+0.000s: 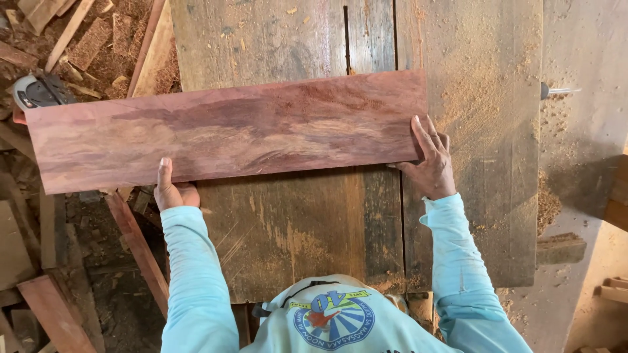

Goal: The person uses a table saw to cut a long, reddish-brown wooden plank. They guide the plank through the saw blade multiple times, flipping it over to cut the opposite side. The person briefly moves away from the saw to pick up a hammer from the floor before returning to continue cutting the wood.

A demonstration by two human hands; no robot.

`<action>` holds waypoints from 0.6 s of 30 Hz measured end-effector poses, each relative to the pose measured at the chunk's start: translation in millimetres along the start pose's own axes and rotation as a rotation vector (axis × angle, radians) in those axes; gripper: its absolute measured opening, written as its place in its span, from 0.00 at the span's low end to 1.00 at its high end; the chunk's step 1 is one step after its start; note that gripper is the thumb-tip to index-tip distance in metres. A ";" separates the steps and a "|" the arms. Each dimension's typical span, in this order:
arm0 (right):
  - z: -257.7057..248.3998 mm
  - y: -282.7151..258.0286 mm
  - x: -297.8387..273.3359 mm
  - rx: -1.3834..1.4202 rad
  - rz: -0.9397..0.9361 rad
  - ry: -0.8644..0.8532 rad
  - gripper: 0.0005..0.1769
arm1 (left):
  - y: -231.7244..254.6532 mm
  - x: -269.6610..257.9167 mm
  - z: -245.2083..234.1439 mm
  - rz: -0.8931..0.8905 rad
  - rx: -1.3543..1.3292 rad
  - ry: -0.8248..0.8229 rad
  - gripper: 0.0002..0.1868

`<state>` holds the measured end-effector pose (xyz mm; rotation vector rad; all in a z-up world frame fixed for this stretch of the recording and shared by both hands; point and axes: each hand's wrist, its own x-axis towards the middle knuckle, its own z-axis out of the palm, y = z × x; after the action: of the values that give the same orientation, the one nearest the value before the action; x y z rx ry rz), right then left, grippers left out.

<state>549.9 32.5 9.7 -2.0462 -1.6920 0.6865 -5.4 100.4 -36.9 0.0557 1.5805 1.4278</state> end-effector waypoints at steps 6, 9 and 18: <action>-6.6 -10.4 9.2 0.018 -0.033 0.020 0.64 | -1.1 10.9 4.1 -0.003 0.064 0.022 0.44; -5.5 -8.3 15.0 0.017 -0.055 0.039 0.63 | -1.2 15.9 10.5 0.014 -0.011 -0.038 0.46; -2.6 -4.7 27.2 0.020 -0.039 0.033 0.64 | -0.4 23.2 17.8 0.035 -0.034 -0.059 0.45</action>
<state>551.8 60.2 11.3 -1.9940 -1.6954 0.6513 -5.8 127.3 -48.4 0.1052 1.5139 1.4665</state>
